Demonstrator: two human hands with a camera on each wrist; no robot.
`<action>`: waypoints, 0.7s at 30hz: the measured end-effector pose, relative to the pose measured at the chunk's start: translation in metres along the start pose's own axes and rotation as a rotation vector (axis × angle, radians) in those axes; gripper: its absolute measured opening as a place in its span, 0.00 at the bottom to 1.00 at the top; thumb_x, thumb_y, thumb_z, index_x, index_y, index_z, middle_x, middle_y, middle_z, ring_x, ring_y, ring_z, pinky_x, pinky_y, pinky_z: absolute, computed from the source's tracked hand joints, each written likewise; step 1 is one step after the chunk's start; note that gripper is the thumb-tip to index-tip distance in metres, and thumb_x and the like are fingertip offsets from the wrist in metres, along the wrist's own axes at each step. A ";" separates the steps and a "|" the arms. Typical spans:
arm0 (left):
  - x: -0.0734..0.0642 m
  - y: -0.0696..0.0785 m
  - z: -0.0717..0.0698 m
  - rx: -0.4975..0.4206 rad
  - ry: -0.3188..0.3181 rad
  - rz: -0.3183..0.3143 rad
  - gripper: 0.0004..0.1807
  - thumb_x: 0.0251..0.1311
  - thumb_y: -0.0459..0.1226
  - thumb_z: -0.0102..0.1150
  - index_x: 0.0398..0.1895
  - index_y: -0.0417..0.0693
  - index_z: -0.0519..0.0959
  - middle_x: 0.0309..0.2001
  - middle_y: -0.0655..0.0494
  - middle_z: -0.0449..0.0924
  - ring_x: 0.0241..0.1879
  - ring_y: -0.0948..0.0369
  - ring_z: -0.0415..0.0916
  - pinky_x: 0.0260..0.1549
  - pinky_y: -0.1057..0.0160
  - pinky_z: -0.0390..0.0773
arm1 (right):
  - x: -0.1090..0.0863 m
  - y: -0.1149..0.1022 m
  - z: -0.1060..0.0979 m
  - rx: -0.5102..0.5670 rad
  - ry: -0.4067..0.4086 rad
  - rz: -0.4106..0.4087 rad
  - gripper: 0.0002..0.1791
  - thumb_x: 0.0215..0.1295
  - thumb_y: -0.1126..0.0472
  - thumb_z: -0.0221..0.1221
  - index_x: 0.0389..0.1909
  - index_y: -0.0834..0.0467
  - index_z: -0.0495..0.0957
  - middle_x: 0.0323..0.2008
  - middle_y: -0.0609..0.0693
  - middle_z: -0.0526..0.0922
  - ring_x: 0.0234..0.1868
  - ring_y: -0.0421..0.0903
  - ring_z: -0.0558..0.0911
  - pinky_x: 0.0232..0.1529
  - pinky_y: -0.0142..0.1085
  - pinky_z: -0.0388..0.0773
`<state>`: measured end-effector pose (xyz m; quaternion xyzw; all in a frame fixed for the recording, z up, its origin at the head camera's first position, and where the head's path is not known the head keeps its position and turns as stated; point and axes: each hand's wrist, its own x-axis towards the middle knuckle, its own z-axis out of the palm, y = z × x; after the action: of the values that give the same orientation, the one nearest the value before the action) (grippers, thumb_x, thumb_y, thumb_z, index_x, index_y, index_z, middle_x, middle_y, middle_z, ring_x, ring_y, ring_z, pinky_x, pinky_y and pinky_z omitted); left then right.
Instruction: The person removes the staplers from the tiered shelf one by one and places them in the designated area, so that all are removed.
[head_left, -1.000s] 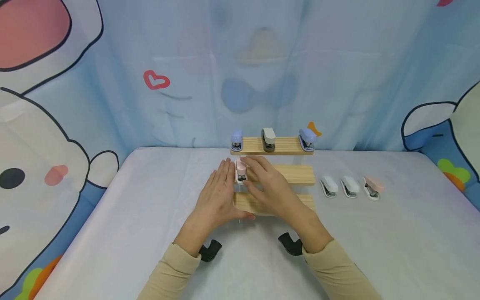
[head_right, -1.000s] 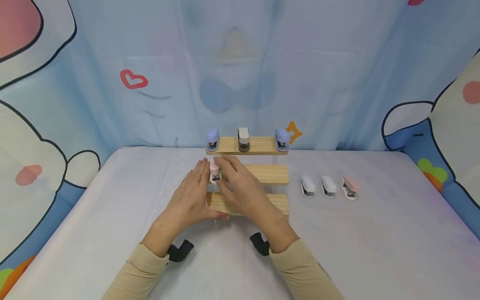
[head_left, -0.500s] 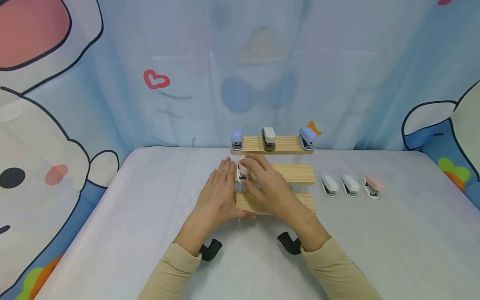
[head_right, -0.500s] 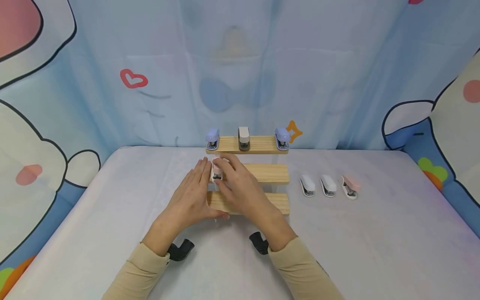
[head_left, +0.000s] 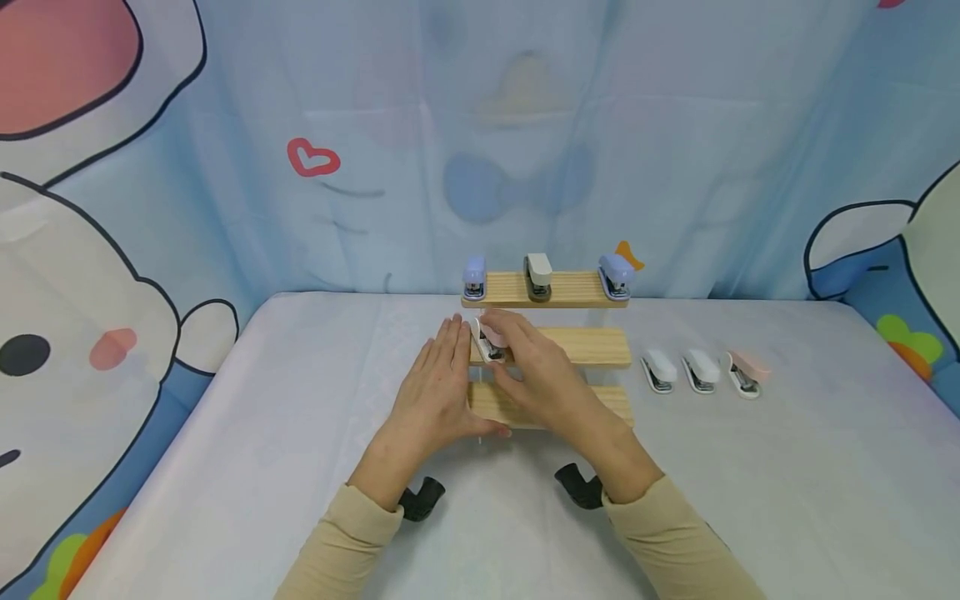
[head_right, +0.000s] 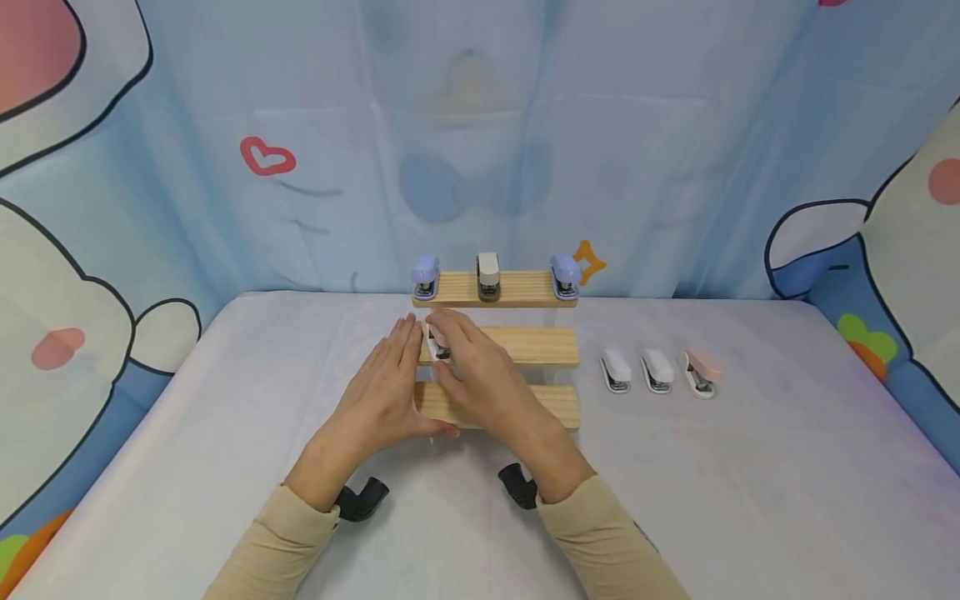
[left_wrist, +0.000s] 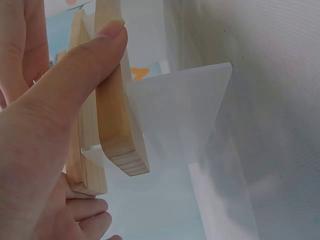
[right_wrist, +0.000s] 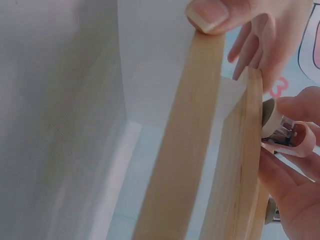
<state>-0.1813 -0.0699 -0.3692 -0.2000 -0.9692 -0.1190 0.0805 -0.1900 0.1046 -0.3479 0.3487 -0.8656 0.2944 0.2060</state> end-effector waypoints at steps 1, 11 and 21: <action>0.000 0.000 0.000 -0.001 0.000 0.000 0.79 0.31 0.71 0.73 0.79 0.36 0.43 0.80 0.42 0.42 0.80 0.50 0.41 0.77 0.50 0.52 | 0.000 0.000 -0.001 -0.007 0.004 -0.008 0.30 0.59 0.74 0.65 0.64 0.65 0.70 0.64 0.59 0.74 0.60 0.54 0.80 0.52 0.41 0.83; 0.000 0.001 0.000 0.004 -0.004 -0.007 0.80 0.30 0.70 0.74 0.79 0.36 0.43 0.80 0.42 0.41 0.80 0.50 0.41 0.77 0.51 0.52 | 0.000 0.008 -0.013 -0.070 0.025 -0.052 0.26 0.54 0.78 0.64 0.57 0.67 0.77 0.61 0.62 0.76 0.50 0.54 0.83 0.42 0.41 0.83; 0.000 0.000 0.000 -0.012 0.005 -0.007 0.80 0.29 0.70 0.74 0.79 0.36 0.43 0.80 0.42 0.42 0.80 0.50 0.42 0.77 0.51 0.53 | -0.001 0.003 -0.013 -0.106 0.039 -0.044 0.21 0.53 0.74 0.69 0.49 0.64 0.78 0.57 0.58 0.78 0.54 0.55 0.83 0.51 0.45 0.83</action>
<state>-0.1809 -0.0695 -0.3694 -0.1966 -0.9690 -0.1256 0.0815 -0.1890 0.1153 -0.3396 0.3504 -0.8678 0.2506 0.2475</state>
